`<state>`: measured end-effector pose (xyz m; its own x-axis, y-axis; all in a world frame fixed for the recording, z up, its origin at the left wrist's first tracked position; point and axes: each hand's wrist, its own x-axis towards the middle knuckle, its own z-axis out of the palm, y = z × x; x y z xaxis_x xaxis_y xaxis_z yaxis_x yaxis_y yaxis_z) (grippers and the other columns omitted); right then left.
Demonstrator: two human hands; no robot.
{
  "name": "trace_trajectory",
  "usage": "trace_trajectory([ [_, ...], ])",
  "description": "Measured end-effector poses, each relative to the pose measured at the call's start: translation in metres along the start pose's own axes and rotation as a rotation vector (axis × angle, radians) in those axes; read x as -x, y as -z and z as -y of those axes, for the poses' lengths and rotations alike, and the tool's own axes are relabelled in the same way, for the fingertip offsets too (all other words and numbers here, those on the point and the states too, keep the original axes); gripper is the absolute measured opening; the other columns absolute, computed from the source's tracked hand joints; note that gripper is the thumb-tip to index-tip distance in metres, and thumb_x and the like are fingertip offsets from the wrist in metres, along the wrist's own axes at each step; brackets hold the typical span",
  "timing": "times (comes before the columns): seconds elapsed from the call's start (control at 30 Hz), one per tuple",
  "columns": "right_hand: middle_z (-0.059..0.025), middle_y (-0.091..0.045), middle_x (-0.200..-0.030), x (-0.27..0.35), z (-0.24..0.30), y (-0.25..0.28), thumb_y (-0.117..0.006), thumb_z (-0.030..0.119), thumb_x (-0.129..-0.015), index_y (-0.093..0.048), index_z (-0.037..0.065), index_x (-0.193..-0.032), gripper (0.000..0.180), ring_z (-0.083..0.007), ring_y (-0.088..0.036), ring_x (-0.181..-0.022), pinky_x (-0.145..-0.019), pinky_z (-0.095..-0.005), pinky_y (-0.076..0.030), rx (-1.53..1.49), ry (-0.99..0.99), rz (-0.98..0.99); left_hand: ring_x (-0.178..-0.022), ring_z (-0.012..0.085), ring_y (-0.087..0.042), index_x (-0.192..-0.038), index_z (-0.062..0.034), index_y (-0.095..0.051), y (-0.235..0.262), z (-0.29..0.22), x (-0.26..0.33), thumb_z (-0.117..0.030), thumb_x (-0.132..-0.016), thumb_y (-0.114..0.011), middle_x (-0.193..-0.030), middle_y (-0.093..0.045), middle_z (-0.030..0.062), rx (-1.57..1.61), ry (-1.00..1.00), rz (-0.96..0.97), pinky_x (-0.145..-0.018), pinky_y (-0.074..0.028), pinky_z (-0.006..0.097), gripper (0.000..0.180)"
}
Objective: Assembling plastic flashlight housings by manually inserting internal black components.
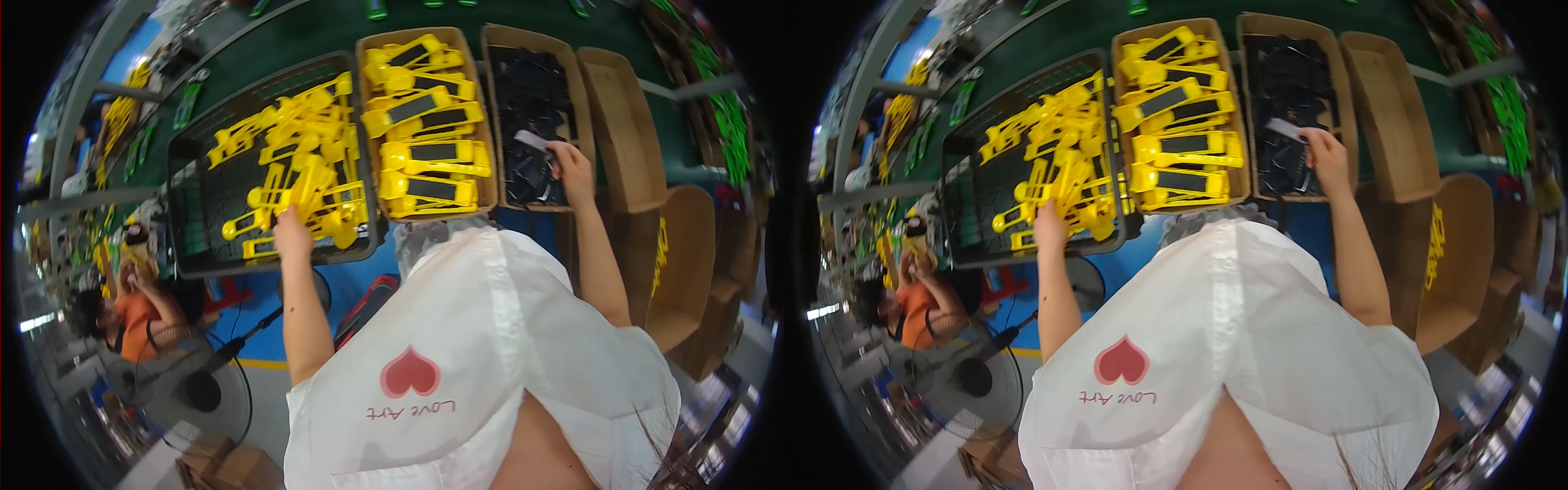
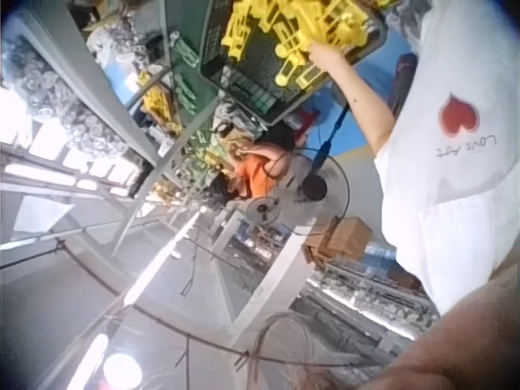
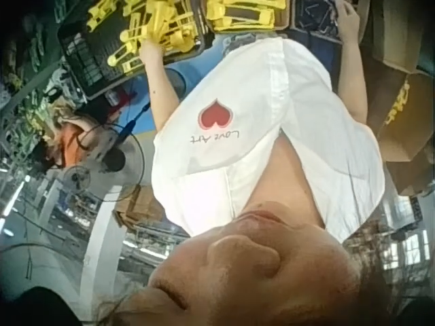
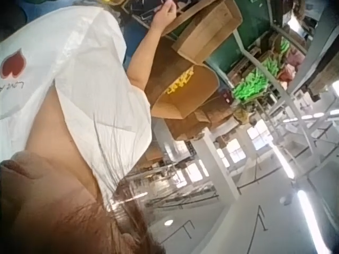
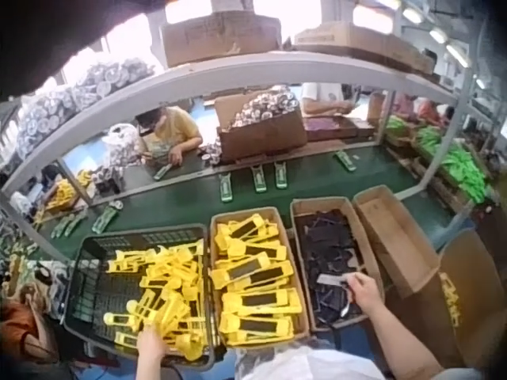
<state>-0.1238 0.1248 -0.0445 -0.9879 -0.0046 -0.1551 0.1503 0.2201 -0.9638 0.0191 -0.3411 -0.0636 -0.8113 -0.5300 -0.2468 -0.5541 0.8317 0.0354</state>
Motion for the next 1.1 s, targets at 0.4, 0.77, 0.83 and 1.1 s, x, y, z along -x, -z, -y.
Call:
trace_trajectory([
  [0.4,-0.0087,-0.057,-0.077,0.02,0.081,-0.054,-0.056,0.01,-0.081,-0.047,0.004,-0.089,0.013,-0.0108,-0.057,-0.067,-0.059,-0.0193,-0.048,-0.393,-0.149,0.385,-0.068,0.013,-0.054,-0.102,-0.0018,-0.049,0.063,-0.058,0.024,-0.014,-0.084,-0.051,-0.079,-0.054,0.0046,2.211,0.005,0.148,-0.068,-0.047,0.028,0.022],
  [0.77,-0.0008,-0.051,-0.055,0.041,0.122,-0.054,-0.051,0.012,-0.084,-0.045,0.005,-0.086,0.009,-0.004,-0.044,-0.041,-0.039,-0.0161,-0.035,0.196,-0.093,0.564,-0.071,0.0123,-0.058,-0.096,0.0043,-0.058,0.067,-0.159,0.049,-0.006,-0.076,-0.062,-0.082,-0.061,0.0088,1.563,-0.184,0.454,-0.063,-0.046,0.021,0.023],
  [0.83,-0.0006,-0.049,-0.053,0.044,0.125,-0.056,-0.051,0.013,-0.084,-0.045,0.005,-0.085,0.01,-0.0044,-0.042,-0.04,-0.039,-0.0168,-0.034,0.22,-0.083,0.565,-0.067,0.0067,-0.054,-0.096,0.0021,-0.059,0.065,-0.16,0.048,-0.008,-0.076,-0.062,-0.08,-0.061,0.0042,1.391,-0.277,0.547,-0.06,-0.044,0.018,0.022],
  [1.1,-0.0049,-0.052,-0.055,0.046,0.12,-0.07,-0.051,0.016,-0.085,-0.041,0.005,-0.083,0.015,-0.008,-0.046,-0.044,-0.041,-0.0202,-0.035,0.465,0.014,0.519,-0.065,0.0061,-0.054,-0.095,0.0021,-0.059,0.063,-0.159,0.049,-0.01,-0.078,-0.06,-0.077,-0.06,0.0026,1.442,-0.261,0.701,-0.058,-0.044,0.018,0.021],
])
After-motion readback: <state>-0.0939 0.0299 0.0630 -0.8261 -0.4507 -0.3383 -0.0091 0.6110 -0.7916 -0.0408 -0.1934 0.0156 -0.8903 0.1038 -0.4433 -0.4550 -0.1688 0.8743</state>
